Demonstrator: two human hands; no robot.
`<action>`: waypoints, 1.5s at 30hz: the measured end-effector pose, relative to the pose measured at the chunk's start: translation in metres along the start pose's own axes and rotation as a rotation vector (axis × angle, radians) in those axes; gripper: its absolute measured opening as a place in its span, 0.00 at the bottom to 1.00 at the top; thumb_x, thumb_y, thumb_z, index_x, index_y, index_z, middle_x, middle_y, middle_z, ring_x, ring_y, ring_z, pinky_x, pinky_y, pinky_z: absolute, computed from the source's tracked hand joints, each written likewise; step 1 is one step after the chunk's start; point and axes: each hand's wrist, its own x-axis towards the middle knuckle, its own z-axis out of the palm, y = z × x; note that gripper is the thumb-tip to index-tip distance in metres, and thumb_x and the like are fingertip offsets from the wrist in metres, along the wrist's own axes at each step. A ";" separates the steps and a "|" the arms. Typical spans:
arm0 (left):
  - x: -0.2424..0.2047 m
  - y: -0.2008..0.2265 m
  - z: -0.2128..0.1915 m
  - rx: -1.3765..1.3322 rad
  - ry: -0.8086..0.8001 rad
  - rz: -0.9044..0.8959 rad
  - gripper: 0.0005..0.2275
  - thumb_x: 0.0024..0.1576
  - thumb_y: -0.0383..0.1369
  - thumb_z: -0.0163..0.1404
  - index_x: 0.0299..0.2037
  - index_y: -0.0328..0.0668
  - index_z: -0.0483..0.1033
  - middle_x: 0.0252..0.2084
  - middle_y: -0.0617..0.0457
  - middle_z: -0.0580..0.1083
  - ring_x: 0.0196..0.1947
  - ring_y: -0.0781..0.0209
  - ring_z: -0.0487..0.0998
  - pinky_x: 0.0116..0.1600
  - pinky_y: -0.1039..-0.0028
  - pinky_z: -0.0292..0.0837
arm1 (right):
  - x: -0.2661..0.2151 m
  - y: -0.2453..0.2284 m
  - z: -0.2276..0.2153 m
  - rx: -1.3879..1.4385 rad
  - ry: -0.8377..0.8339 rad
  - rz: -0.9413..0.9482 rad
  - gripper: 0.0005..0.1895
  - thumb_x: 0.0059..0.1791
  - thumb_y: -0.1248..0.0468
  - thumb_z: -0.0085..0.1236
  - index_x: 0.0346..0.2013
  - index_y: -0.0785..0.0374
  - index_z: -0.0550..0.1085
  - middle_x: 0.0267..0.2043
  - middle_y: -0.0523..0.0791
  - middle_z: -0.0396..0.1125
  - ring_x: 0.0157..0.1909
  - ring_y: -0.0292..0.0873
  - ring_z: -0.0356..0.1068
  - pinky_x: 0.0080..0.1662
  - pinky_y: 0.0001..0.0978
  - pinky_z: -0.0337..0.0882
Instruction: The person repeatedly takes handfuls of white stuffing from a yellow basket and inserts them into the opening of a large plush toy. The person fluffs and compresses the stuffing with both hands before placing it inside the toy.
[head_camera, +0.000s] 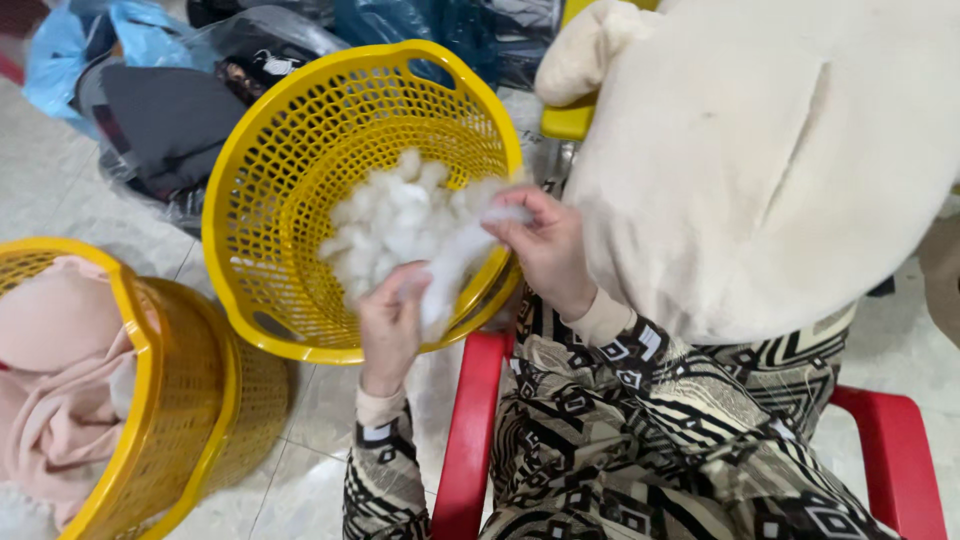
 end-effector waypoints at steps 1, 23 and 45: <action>-0.004 -0.004 -0.011 0.067 0.067 -0.022 0.08 0.64 0.26 0.50 0.48 0.32 0.80 0.32 0.55 0.76 0.27 0.71 0.67 0.33 0.79 0.62 | 0.005 -0.006 -0.002 0.039 0.073 -0.052 0.09 0.52 0.75 0.59 0.47 0.68 0.75 0.37 0.40 0.73 0.34 0.30 0.68 0.38 0.21 0.69; 0.062 -0.016 0.032 0.449 0.088 0.192 0.30 0.61 0.26 0.52 0.73 0.34 0.55 0.76 0.28 0.49 0.77 0.29 0.51 0.77 0.53 0.52 | -0.015 -0.104 -0.246 -0.533 0.305 -0.268 0.09 0.61 0.82 0.47 0.54 0.70 0.65 0.52 0.50 0.63 0.53 0.42 0.74 0.58 0.28 0.77; 0.070 0.037 0.292 0.103 -0.174 0.437 0.43 0.60 0.70 0.29 0.79 0.52 0.47 0.83 0.40 0.42 0.84 0.34 0.35 0.77 0.27 0.22 | 0.044 0.007 -0.273 -1.822 -0.155 0.314 0.22 0.47 0.65 0.49 0.55 0.72 0.72 0.58 0.66 0.64 0.54 0.65 0.69 0.56 0.50 0.69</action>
